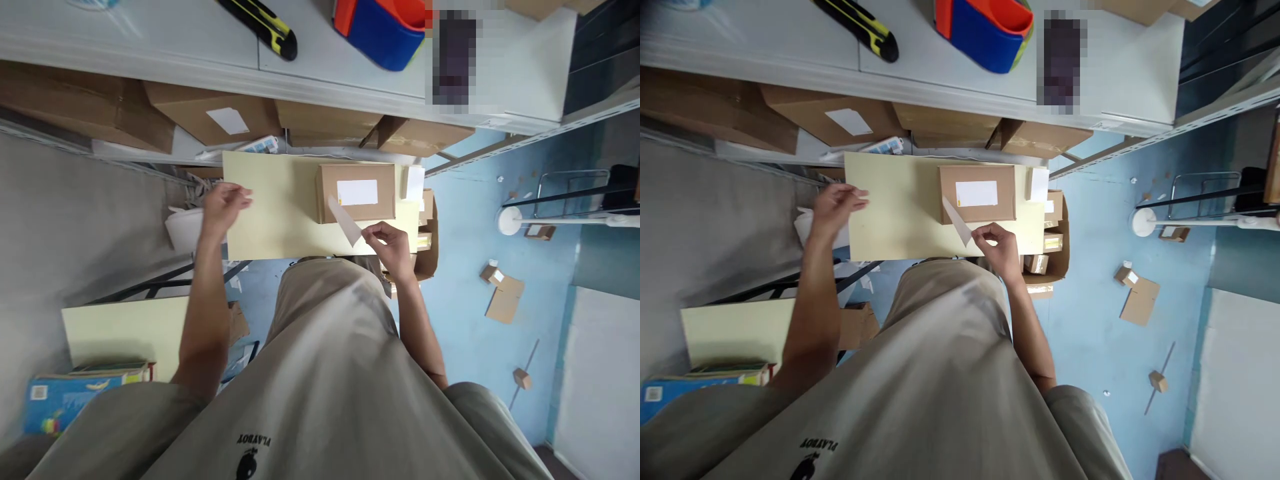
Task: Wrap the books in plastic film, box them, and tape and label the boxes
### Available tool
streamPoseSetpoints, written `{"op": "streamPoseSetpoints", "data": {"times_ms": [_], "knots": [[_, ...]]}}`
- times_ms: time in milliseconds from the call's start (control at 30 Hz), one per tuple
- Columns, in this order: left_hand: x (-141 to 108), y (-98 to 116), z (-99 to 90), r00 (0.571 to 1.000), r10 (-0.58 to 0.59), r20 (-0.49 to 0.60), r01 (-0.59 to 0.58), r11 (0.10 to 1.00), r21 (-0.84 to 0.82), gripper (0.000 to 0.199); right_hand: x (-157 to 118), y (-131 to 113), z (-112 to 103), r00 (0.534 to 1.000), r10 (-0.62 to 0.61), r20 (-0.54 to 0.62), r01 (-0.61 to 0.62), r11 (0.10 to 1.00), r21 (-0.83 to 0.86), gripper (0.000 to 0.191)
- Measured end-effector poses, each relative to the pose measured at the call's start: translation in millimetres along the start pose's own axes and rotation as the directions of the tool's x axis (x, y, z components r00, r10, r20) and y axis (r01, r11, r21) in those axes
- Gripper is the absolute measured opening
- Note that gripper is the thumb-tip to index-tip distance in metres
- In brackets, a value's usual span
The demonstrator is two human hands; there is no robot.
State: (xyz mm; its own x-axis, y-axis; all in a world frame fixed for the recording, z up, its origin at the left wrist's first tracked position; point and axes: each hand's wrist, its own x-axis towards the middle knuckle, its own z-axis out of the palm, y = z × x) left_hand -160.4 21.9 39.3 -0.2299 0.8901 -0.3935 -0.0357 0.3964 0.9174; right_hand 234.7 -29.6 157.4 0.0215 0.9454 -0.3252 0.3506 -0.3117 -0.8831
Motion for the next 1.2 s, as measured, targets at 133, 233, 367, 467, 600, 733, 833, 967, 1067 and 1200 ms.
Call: {"op": "streamPoseSetpoints", "data": {"times_ms": [133, 233, 367, 467, 600, 733, 833, 967, 1067, 1200], "knots": [[-76, 17, 110.7, 0.959, -0.121, 0.257, 0.159, 0.978, -0.133, 0.053, -1, -3, -5, 0.990, -0.142, -0.027, 0.138, 0.985, -0.099, 0.016], [-115, 34, 165.7, 0.953, -0.126, 0.277, 0.191, 0.956, -0.223, 0.053, -4, -3, -3, 0.957, -0.289, 0.039, 0.291, 0.936, -0.198, 0.012], [-135, 36, 195.7, 0.976, -0.112, 0.185, 0.165, 0.939, -0.302, 0.048, -7, 5, 2, 0.883, -0.439, 0.168, 0.469, 0.805, -0.363, 0.014], [-141, 29, 201.6, 0.991, -0.097, 0.096, 0.122, 0.945, -0.303, 0.043, -7, 14, 2, 0.849, -0.454, 0.272, 0.529, 0.718, -0.453, 0.015], [-149, 20, 208.1, 0.997, -0.081, 0.011, 0.081, 0.962, -0.259, 0.039, -4, 20, -5, 0.794, -0.423, 0.437, 0.601, 0.656, -0.456, 0.013], [-156, 12, 216.1, 0.996, -0.084, -0.018, 0.078, 0.973, -0.217, 0.037, 6, 17, -24, 0.723, -0.413, 0.554, 0.659, 0.652, -0.374, 0.013], [-161, 8, 221.1, 0.997, -0.074, 0.008, 0.074, 0.983, -0.169, 0.036, 23, 11, -46, 0.783, -0.473, 0.405, 0.611, 0.705, -0.359, 0.020], [-170, 12, 226.9, 0.997, -0.020, 0.069, 0.026, 0.996, -0.082, 0.031, 54, 6, -74, 0.825, -0.501, 0.263, 0.565, 0.742, -0.360, 0.025], [-175, 19, 230.5, 0.992, 0.038, 0.119, -0.035, 0.999, -0.032, 0.029, 71, 5, -86, 0.823, -0.495, 0.277, 0.567, 0.742, -0.357, 0.025], [-179, 25, 233.1, 0.985, 0.075, 0.154, -0.080, 0.996, 0.028, 0.028, 80, 8, -95, 0.819, -0.467, 0.335, 0.569, 0.734, -0.369, 0.023]]}}
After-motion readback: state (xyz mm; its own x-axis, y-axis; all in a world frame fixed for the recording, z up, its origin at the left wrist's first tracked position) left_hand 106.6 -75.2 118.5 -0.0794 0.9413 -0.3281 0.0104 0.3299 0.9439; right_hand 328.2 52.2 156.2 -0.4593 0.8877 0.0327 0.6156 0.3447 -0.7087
